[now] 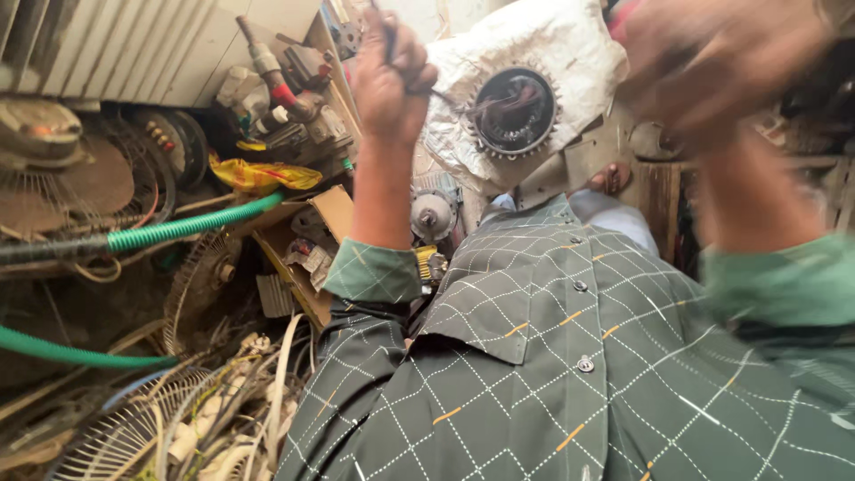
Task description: The person works on an electric motor stator placed on a cloth-covered stand in a cluttered repair workshop. They hold the motor, use red-handled pliers to cut and pull out copper windings from the stator slots, reposition the motor repeatedly, and set the motor down on the stand while continuing to extract wires.
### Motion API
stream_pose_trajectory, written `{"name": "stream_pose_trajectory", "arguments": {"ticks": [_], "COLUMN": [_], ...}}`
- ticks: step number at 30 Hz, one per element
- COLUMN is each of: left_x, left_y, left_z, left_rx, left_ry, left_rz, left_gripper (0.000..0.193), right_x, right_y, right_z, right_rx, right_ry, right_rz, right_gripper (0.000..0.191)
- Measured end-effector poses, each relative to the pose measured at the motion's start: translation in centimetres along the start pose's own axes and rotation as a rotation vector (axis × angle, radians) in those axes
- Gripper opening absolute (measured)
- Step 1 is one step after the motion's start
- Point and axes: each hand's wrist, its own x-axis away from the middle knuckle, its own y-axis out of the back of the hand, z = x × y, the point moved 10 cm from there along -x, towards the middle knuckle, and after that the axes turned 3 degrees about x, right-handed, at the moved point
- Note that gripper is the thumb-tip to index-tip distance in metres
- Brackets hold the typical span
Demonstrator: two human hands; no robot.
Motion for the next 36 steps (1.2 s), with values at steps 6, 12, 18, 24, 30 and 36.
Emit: {"name": "stream_pose_trajectory", "arguments": {"ticks": [6, 12, 18, 24, 30, 36], "left_x": [-0.2, 0.5, 1.2, 3.6, 4.4, 3.5], "left_y": [1.3, 2.5, -0.6, -5.8, -7.9, -7.9], "left_z": [4.1, 5.3, 7.4, 8.1, 8.7, 8.3], "left_rx": [-0.019, -0.015, -0.057, -0.253, -0.390, -0.431], "left_ry": [0.071, 0.126, 0.303, 0.319, 0.349, 0.245], "left_rz": [-0.126, -0.325, -0.095, 0.224, 0.240, 0.169], "left_gripper": [0.034, 0.034, 0.029, 0.037, 0.034, 0.033], "right_x": [9.1, 11.3, 12.1, 9.6, 7.5, 5.4], "right_y": [-9.0, -9.4, -9.5, -7.4, -6.6, -4.5], "right_z": [2.5, 2.6, 2.1, -1.1, -4.5, -1.0], "right_rx": [-0.005, 0.199, 0.258, -0.065, -0.235, 0.255], "right_ry": [0.239, 0.470, 0.443, -0.125, -0.452, 0.061], "right_rz": [0.299, 0.432, 0.504, 0.394, 0.155, 0.182], "right_gripper": [0.030, 0.030, 0.031, 0.037, 0.028, 0.018]}}
